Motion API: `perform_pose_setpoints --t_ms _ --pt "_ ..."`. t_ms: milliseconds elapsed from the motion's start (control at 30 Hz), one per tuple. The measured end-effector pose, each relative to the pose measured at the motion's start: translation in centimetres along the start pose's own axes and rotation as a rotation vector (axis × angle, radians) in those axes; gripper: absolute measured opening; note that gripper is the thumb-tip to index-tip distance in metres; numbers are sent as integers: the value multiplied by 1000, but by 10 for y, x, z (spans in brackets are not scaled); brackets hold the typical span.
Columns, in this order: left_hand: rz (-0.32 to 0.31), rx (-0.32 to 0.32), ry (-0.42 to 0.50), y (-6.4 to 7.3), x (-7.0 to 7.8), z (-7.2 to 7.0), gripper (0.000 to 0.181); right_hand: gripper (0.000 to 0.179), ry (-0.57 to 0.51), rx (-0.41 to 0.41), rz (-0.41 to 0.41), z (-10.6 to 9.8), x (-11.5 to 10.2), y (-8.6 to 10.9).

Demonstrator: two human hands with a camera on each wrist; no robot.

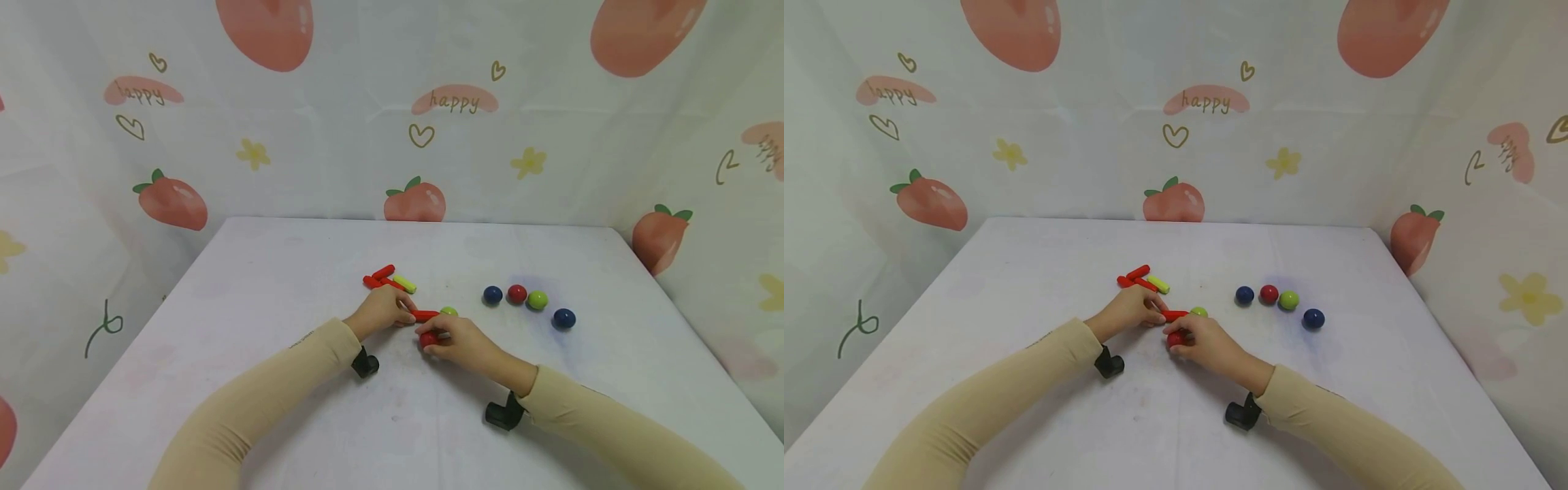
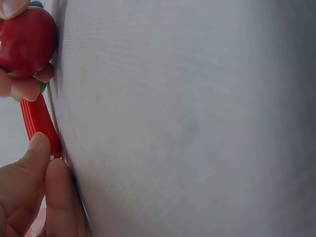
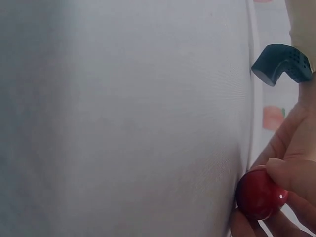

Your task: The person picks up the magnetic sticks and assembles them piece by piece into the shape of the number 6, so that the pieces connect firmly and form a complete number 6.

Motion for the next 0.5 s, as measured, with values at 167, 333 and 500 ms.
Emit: perform_pose_setpoints --t_ms 167,333,500 --pt "-11 -5 8 -2 -1 1 16 31 -6 -7 15 -1 -1 0" --pt "-10 -4 10 -3 -1 2 15 31 -6 -9 -2 -1 0 1" --pt "-13 -2 -2 -1 -1 1 16 32 -11 -14 7 -1 0 0"
Point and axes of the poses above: each hand's wrist, its own y-axis away from the middle knuckle, its own z-axis out of the palm, x = y × z, the point moved 2 cm from there along -y, towards the middle knuckle, and after that the axes turned 7 degrees about -z, right-handed, at the moved point
